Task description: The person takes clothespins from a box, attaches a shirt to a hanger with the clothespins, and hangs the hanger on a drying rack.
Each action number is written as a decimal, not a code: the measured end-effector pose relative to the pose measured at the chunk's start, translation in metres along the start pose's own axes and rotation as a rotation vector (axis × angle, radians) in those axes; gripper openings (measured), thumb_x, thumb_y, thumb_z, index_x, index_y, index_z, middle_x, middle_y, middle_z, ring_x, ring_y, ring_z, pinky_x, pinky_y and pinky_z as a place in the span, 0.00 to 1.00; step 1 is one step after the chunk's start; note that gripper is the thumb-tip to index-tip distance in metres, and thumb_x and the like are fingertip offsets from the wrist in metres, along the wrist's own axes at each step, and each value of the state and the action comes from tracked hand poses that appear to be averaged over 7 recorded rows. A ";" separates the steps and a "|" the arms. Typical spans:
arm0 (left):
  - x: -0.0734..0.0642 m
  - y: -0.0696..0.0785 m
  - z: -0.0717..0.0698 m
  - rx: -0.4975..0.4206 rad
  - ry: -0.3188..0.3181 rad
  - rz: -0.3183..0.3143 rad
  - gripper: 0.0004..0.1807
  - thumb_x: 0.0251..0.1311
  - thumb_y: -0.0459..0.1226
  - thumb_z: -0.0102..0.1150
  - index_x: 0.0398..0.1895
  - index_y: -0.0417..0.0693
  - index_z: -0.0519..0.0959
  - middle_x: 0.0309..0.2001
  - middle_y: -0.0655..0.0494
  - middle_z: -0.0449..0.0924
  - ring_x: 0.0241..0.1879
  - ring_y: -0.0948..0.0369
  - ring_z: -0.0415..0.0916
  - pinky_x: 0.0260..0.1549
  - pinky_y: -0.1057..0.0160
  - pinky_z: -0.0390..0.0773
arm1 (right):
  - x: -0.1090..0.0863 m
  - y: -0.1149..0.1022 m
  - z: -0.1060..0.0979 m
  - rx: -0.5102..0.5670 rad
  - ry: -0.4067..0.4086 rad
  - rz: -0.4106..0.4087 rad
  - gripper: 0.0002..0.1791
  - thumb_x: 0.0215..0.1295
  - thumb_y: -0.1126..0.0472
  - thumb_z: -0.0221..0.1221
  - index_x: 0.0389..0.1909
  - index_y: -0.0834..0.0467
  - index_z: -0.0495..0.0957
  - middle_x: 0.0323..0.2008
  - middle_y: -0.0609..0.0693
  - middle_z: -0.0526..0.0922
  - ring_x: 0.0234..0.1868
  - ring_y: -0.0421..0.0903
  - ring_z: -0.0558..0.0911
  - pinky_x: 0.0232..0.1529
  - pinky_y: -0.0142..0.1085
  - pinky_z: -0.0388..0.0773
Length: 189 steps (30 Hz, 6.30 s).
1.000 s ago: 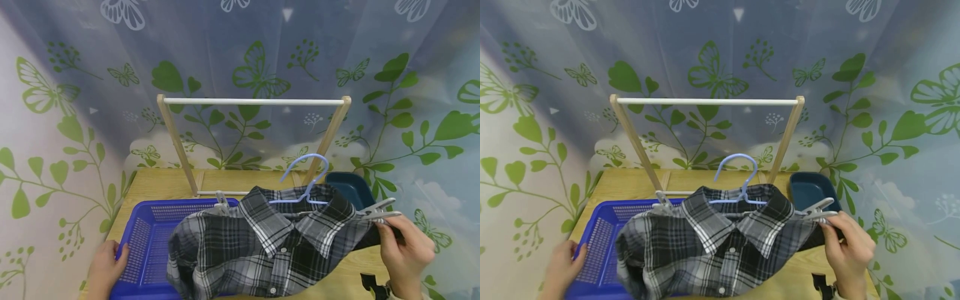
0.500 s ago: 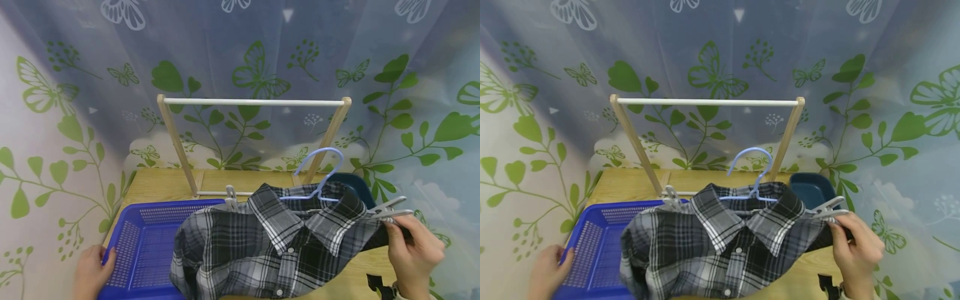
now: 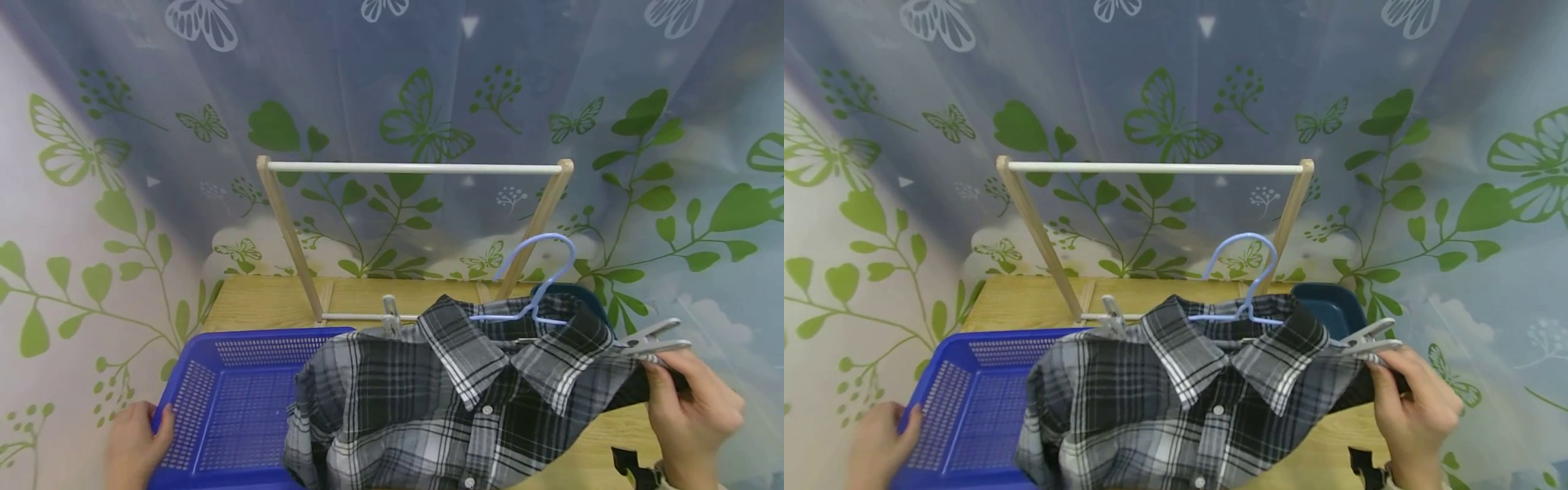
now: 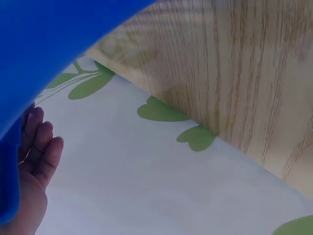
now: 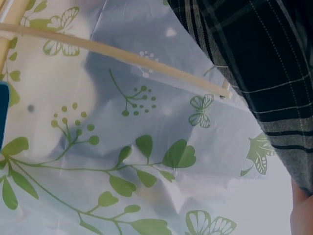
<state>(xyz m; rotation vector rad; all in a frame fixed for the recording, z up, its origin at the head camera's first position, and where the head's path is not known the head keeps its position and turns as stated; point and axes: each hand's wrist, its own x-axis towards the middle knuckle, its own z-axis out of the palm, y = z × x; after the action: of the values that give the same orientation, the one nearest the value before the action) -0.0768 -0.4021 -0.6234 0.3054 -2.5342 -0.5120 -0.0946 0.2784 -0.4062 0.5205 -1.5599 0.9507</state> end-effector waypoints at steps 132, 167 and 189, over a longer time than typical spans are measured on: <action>0.166 0.176 -0.070 0.359 0.019 0.465 0.25 0.71 0.49 0.52 0.31 0.32 0.73 0.36 0.34 0.72 0.33 0.40 0.66 0.33 0.45 0.68 | 0.005 -0.020 0.023 -0.190 0.081 0.184 0.08 0.63 0.71 0.64 0.32 0.76 0.83 0.20 0.72 0.73 0.24 0.24 0.65 0.33 0.18 0.57; 0.066 0.178 -0.127 0.357 0.251 0.466 0.20 0.66 0.41 0.53 0.16 0.42 0.68 0.23 0.44 0.69 0.22 0.48 0.64 0.18 0.57 0.62 | 0.016 -0.030 0.038 -0.020 0.198 0.150 0.07 0.61 0.69 0.66 0.30 0.71 0.85 0.19 0.70 0.74 0.28 0.25 0.65 0.34 0.22 0.56; 0.068 0.176 -0.123 0.344 0.252 0.481 0.20 0.66 0.40 0.53 0.16 0.41 0.69 0.23 0.44 0.68 0.22 0.49 0.63 0.17 0.57 0.62 | 0.005 -0.010 0.083 -0.111 0.167 0.167 0.07 0.62 0.67 0.66 0.30 0.68 0.85 0.24 0.65 0.81 0.22 0.61 0.75 0.31 0.32 0.63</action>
<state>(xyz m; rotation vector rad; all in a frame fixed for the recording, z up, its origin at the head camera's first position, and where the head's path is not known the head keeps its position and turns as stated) -0.0864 -0.3010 -0.4228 -0.1172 -2.3238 0.1413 -0.1374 0.2064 -0.3980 0.2291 -1.5117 1.0004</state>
